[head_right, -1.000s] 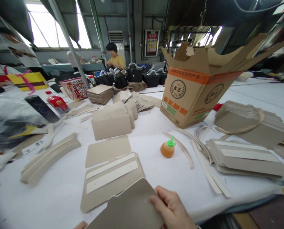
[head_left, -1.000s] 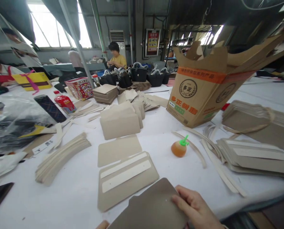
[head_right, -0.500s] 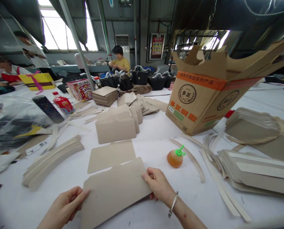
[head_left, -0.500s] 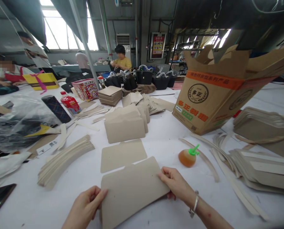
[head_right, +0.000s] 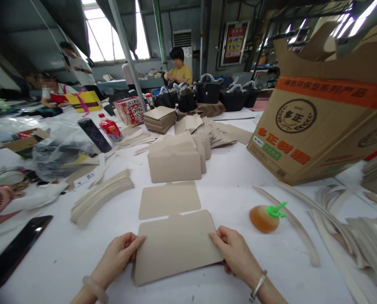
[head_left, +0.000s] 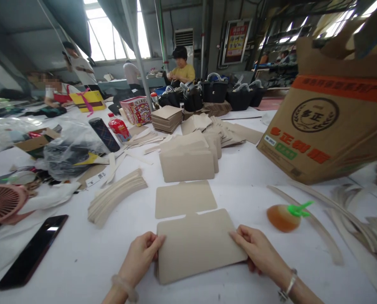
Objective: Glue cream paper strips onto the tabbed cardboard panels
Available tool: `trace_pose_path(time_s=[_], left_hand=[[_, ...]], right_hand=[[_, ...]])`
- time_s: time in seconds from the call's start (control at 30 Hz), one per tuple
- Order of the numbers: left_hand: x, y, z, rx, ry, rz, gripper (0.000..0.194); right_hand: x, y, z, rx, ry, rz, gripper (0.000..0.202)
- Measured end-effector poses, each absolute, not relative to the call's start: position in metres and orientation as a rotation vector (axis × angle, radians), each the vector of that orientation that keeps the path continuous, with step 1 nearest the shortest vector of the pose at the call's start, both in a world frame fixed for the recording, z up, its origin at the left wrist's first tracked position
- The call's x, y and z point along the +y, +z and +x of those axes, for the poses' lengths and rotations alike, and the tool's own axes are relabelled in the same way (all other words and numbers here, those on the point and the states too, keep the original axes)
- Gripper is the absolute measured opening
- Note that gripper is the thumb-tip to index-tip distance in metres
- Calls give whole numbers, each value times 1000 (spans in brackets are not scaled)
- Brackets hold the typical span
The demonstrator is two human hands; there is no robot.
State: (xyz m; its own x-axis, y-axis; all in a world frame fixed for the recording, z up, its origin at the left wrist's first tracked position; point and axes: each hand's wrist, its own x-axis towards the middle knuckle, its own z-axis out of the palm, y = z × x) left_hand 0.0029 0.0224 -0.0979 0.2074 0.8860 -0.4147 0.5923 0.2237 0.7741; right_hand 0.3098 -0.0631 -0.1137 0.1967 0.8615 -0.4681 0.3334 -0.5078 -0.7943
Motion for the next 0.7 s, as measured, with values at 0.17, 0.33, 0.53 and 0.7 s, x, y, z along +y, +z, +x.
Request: trace_pose_path(time_s=[0.17,0.33,0.53,0.7], left_hand=[[24,-100,3,1496,371,1431,47],[26,-103,2,1505,339,1402,49],[20,-93,-2,1579,445,1578,43],[4,-82,-9,1637,584,1900,38]], right_hand=[[-63,-116,307,-1104,1276,-1953,35],[-61,-109,302,-1064,1231,-1928,33],[-73,-106,311,-918,1062,-1928,37],[-113,-108,346,-625,644,-1914,39]])
